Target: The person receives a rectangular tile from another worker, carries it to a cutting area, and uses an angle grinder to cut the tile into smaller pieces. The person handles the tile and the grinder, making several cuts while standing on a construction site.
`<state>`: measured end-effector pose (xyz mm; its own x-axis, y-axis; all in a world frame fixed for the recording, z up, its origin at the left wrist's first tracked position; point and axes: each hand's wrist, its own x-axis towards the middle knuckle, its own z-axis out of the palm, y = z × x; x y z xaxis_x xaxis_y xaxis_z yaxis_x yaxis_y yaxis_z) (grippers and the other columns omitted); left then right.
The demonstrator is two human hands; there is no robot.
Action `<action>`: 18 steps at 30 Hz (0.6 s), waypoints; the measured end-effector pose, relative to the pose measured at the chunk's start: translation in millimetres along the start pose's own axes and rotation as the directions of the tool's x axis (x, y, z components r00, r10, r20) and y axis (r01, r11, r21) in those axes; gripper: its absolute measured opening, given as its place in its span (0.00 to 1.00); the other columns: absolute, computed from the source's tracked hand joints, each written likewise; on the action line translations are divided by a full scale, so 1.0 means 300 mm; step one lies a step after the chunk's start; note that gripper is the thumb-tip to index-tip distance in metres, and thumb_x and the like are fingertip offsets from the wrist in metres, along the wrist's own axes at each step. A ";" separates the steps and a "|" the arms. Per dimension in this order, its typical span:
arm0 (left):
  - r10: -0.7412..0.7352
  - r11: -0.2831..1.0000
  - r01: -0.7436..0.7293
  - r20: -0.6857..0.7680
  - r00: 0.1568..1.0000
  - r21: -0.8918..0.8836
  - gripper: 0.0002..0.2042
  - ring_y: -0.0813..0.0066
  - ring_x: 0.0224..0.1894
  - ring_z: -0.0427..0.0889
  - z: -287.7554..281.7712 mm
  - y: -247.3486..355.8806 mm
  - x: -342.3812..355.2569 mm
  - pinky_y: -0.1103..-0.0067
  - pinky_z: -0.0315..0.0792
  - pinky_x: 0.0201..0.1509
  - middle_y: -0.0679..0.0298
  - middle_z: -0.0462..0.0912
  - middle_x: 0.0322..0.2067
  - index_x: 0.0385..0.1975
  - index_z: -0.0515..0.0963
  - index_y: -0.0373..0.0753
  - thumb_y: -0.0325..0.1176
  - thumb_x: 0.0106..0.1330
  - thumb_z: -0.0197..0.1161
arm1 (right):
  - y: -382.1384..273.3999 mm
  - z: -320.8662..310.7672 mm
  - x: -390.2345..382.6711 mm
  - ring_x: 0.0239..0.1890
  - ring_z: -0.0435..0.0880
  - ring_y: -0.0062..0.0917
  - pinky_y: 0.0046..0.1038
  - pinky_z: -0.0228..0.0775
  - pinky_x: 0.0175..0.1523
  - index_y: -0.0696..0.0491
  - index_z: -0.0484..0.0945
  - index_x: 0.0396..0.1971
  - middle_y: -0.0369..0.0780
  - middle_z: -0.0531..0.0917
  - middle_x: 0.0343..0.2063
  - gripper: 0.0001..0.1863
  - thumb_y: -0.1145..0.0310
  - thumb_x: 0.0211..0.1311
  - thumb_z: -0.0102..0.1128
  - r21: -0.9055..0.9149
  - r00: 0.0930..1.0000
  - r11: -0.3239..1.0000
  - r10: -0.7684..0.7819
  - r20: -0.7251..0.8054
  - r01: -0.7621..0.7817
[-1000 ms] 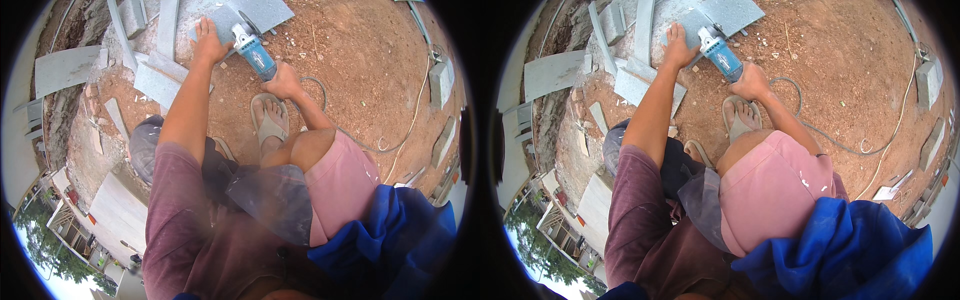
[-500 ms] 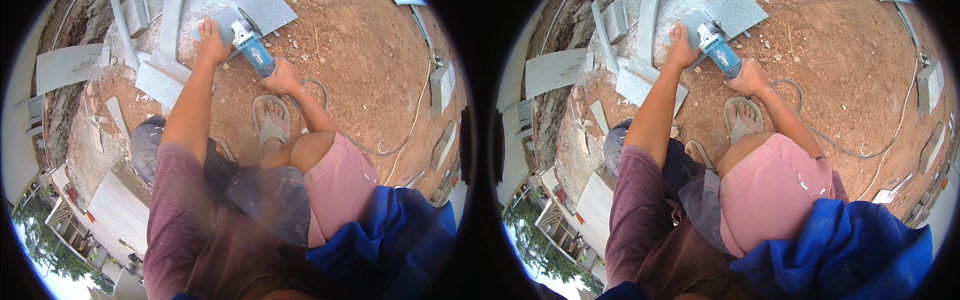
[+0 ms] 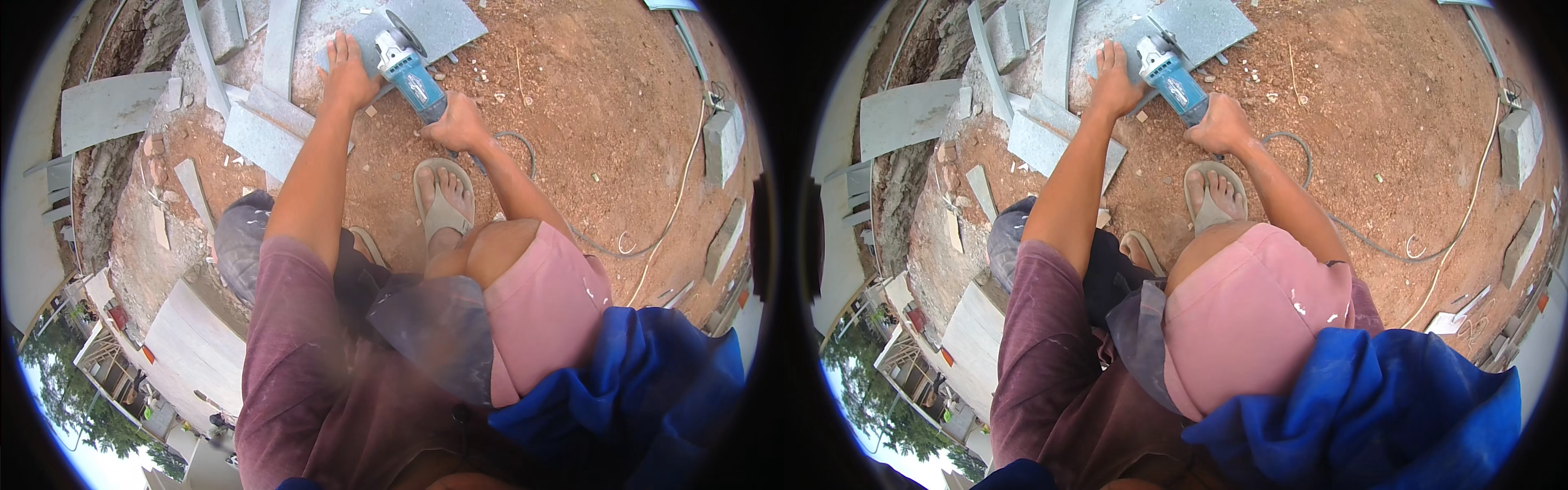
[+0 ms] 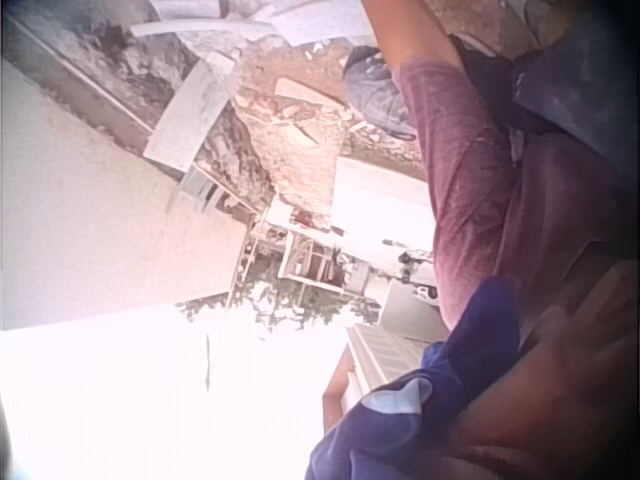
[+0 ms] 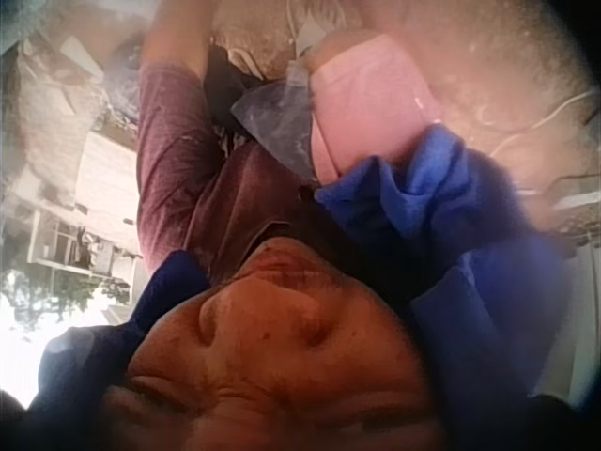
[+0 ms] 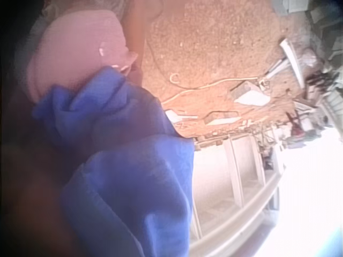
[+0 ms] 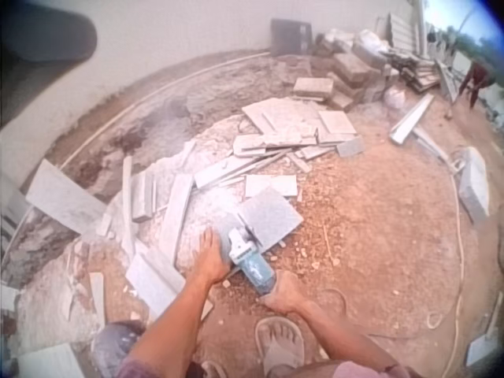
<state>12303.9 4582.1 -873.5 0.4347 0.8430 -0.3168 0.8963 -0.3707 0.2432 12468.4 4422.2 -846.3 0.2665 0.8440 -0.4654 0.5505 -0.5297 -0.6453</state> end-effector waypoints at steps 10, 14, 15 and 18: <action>0.032 0.998 -0.034 -0.036 0.999 -0.056 0.53 0.51 0.81 0.38 0.014 -0.013 -0.007 0.45 0.41 0.79 0.52 0.37 0.80 0.78 0.45 0.34 0.48 0.60 0.73 | -0.024 -0.006 0.032 0.36 0.88 0.46 0.39 0.79 0.46 0.63 0.82 0.31 0.55 0.86 0.30 0.25 0.60 0.34 0.75 -0.026 1.000 1.000 0.006 0.021 -0.005; 0.041 0.995 -0.045 -0.045 0.998 -0.084 0.53 0.49 0.81 0.37 0.020 -0.020 -0.010 0.44 0.40 0.79 0.50 0.36 0.80 0.78 0.45 0.34 0.49 0.60 0.72 | -0.045 -0.013 0.042 0.40 0.88 0.47 0.39 0.80 0.48 0.64 0.82 0.32 0.58 0.86 0.33 0.24 0.60 0.36 0.74 -0.007 0.999 1.000 0.023 0.041 -0.022; 0.036 0.996 -0.039 -0.044 0.998 -0.077 0.53 0.50 0.81 0.37 0.020 -0.016 -0.011 0.45 0.40 0.79 0.51 0.37 0.80 0.78 0.45 0.34 0.49 0.60 0.73 | -0.048 -0.014 0.044 0.40 0.88 0.47 0.39 0.80 0.48 0.64 0.82 0.32 0.58 0.86 0.33 0.25 0.60 0.35 0.74 -0.007 0.999 1.000 0.026 0.037 -0.026; 0.029 0.997 -0.032 -0.043 0.999 -0.070 0.53 0.52 0.81 0.38 0.015 -0.008 -0.016 0.47 0.40 0.80 0.51 0.38 0.80 0.78 0.46 0.33 0.49 0.60 0.72 | -0.051 -0.012 0.056 0.39 0.89 0.47 0.39 0.80 0.48 0.64 0.82 0.29 0.57 0.86 0.31 0.24 0.60 0.35 0.74 -0.021 0.999 0.999 0.029 0.043 -0.028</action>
<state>12300.1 4577.2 -876.8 0.4560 0.8479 -0.2704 0.8738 -0.3688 0.3171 12467.2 4444.8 -841.9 0.2476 0.8241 -0.5095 0.5597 -0.5509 -0.6191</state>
